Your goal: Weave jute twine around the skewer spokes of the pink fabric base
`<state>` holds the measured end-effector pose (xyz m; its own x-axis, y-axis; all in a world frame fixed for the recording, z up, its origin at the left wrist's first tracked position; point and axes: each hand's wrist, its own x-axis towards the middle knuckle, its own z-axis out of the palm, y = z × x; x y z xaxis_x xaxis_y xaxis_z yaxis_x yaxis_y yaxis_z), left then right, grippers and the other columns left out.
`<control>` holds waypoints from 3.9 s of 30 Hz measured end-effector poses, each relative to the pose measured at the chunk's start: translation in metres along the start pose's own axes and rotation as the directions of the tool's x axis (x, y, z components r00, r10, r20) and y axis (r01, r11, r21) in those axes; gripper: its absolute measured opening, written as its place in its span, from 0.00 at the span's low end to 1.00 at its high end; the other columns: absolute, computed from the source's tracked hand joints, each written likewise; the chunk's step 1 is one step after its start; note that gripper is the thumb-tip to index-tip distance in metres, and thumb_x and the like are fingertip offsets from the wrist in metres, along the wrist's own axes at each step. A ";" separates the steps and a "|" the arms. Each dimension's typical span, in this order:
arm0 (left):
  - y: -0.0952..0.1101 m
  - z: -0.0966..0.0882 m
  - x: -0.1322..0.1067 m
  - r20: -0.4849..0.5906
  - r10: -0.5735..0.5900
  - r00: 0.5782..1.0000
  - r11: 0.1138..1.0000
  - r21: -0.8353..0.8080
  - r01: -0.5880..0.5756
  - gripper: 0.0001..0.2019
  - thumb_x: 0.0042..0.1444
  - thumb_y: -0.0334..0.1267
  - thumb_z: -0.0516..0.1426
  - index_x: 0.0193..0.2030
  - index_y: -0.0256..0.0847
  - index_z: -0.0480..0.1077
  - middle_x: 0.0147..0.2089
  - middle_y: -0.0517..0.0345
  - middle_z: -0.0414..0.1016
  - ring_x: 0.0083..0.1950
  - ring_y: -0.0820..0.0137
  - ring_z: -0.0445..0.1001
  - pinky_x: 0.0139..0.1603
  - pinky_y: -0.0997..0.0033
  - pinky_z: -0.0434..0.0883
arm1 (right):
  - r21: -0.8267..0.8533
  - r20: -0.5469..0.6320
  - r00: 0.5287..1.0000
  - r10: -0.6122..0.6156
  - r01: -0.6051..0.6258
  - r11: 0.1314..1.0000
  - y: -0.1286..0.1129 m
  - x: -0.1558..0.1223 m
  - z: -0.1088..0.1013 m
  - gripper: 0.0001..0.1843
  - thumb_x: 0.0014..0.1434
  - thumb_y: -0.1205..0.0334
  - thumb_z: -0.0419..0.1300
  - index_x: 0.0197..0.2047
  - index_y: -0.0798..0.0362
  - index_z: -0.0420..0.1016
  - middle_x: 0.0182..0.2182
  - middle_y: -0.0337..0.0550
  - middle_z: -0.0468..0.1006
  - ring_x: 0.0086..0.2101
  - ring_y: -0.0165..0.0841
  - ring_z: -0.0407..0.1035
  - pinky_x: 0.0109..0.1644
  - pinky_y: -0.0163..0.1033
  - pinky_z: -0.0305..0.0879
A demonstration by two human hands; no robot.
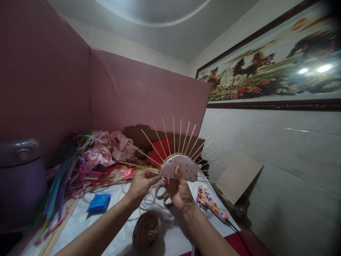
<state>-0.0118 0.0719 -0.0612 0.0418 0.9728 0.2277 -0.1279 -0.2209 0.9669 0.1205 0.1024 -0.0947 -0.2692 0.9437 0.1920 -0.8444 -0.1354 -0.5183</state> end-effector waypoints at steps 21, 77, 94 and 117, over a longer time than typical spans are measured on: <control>-0.006 0.011 -0.006 -0.245 -0.048 0.968 0.983 -0.185 0.002 0.14 0.37 0.44 0.63 0.21 0.34 0.67 0.11 0.68 0.57 0.13 0.83 0.49 0.14 0.80 0.43 | 0.023 0.015 1.000 -0.009 0.008 1.000 0.002 -0.001 0.005 0.12 0.49 0.54 0.62 0.36 0.50 0.71 0.29 0.36 0.77 0.27 0.28 0.68 0.27 0.32 0.65; 0.032 -0.023 -0.008 0.157 0.458 0.875 0.125 0.963 -0.238 0.12 0.53 0.38 0.50 0.31 0.44 0.75 0.32 0.54 0.77 0.34 0.65 0.72 0.32 0.70 0.58 | -0.233 -0.152 0.985 -0.079 0.042 0.972 0.002 0.001 0.004 0.14 0.42 0.60 0.67 0.32 0.55 0.71 0.25 0.41 0.79 0.28 0.34 0.74 0.24 0.31 0.65; 0.029 -0.073 0.023 -0.036 0.174 0.984 0.866 0.482 -0.136 0.12 0.36 0.42 0.62 0.22 0.34 0.75 0.20 0.56 0.73 0.21 0.74 0.66 0.22 0.76 0.61 | -0.083 -0.005 0.976 0.218 -0.218 0.972 -0.015 -0.005 0.006 0.07 0.47 0.63 0.60 0.30 0.58 0.70 0.22 0.45 0.77 0.22 0.30 0.70 0.20 0.29 0.60; 0.005 -0.057 0.019 -0.110 0.457 0.883 0.705 0.649 -0.285 0.09 0.43 0.34 0.55 0.31 0.38 0.76 0.25 0.58 0.77 0.25 0.71 0.71 0.23 0.77 0.64 | -0.193 0.136 0.893 0.430 -0.402 0.895 0.003 -0.022 0.019 0.13 0.49 0.59 0.60 0.35 0.60 0.69 0.24 0.42 0.77 0.26 0.33 0.73 0.28 0.33 0.65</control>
<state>-0.0685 0.0936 -0.0584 -0.1302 0.7652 0.6305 0.5410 -0.4781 0.6919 0.1151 0.0754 -0.0848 -0.6659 0.7435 0.0617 -0.5583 -0.4418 -0.7022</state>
